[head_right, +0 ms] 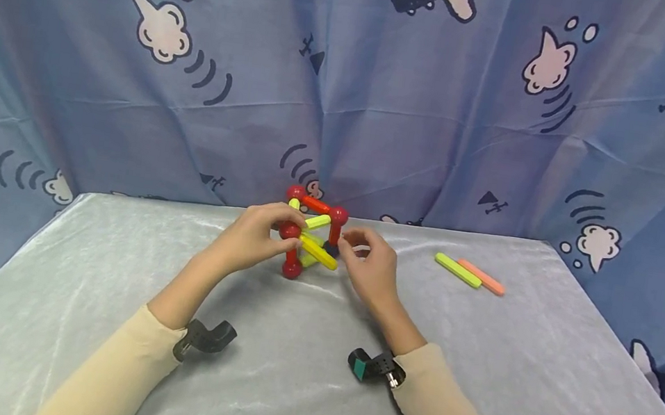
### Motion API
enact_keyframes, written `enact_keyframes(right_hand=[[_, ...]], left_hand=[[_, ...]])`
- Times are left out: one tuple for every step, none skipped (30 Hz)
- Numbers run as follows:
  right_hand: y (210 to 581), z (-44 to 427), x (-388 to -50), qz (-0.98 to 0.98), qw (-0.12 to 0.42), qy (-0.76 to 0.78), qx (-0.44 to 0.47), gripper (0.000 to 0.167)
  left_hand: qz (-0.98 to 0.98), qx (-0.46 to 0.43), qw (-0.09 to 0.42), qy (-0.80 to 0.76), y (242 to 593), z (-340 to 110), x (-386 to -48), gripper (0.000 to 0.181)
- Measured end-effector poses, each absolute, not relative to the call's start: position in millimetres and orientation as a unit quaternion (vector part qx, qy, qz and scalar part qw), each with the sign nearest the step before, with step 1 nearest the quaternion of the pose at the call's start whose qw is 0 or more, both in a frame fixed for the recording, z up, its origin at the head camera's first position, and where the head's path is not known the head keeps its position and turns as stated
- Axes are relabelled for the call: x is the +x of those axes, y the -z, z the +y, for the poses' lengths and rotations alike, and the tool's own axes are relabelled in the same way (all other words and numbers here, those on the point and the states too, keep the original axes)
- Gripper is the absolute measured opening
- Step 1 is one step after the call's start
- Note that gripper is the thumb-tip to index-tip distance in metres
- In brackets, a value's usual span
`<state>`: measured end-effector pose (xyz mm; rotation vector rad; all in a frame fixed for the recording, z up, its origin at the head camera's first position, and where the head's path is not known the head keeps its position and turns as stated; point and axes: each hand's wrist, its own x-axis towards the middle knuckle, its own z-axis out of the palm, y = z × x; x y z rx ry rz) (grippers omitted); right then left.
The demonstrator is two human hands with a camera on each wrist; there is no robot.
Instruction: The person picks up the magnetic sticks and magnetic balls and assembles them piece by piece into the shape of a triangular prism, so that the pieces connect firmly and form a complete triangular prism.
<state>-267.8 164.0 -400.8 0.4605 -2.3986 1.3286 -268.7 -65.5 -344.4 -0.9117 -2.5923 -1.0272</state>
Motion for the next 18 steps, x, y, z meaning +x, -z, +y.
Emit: enact_keyframes(right_hand=[[404,167,-270,-0.851,0.145,-0.484,0.146,0.041],[407,170,-272,-0.851,0.107,-0.494,0.14,0.052],[409,173,-274,-0.853,0.068,-0.497,0.142,0.062],[411,175,-275,-0.851,0.033,-0.501,0.154,0.071],[412,177,-276,-0.847,0.008,-0.505,0.168,0.076],[414,179,-277,-0.843,-0.009,-0.508,0.18,0.076],[415,181,-277,-0.838,-0.02,-0.512,0.188,0.076],[415,182,-278,-0.832,-0.029,-0.518,0.194,0.073],[415,183,-277,-0.83,-0.033,-0.521,0.197,0.07],[415,183,-277,-0.828,-0.035,-0.523,0.201,0.068],[414,184,-277,-0.831,-0.036,-0.518,0.201,0.068],[414,184,-277,-0.838,-0.033,-0.505,0.202,0.07],[414,183,-276,-0.846,-0.031,-0.492,0.205,0.073],[413,182,-276,-0.854,-0.029,-0.477,0.206,0.076],[413,181,-275,-0.862,-0.026,-0.462,0.206,0.079],[413,180,-275,-0.87,-0.024,-0.448,0.203,0.082],[413,179,-274,-0.878,-0.021,-0.435,0.2,0.084],[413,177,-273,-0.882,-0.02,-0.428,0.197,0.083]], left_hand=[[-0.877,-0.308,0.102,0.354,345,-66,-269,0.023],[-0.875,-0.308,0.101,0.36,346,-66,-270,0.022],[-0.873,-0.309,0.097,0.364,347,-67,-271,0.021],[-0.871,-0.311,0.092,0.369,347,-67,-271,0.021],[-0.869,-0.312,0.088,0.375,347,-68,-272,0.021],[-0.866,-0.312,0.082,0.382,347,-68,-272,0.021],[-0.864,-0.312,0.077,0.388,348,-69,-273,0.022],[-0.861,-0.31,0.072,0.397,348,-69,-274,0.022],[-0.858,-0.308,0.065,0.406,348,-70,-274,0.022],[-0.855,-0.304,0.061,0.415,349,-70,-275,0.022],[-0.852,-0.301,0.057,0.425,349,-71,-275,0.022],[-0.849,-0.298,0.054,0.433,350,-71,-276,0.021],[-0.846,-0.297,0.053,0.439,350,-72,-276,0.02],[-0.844,-0.297,0.054,0.444,350,-72,-276,0.02],[-0.84,-0.299,0.055,0.448,351,-72,-277,0.019],[-0.837,-0.304,0.057,0.451,352,-72,-277,0.018],[-0.835,-0.309,0.059,0.451,352,-72,-277,0.017],[-0.833,-0.314,0.061,0.451,353,-72,-277,0.017]])
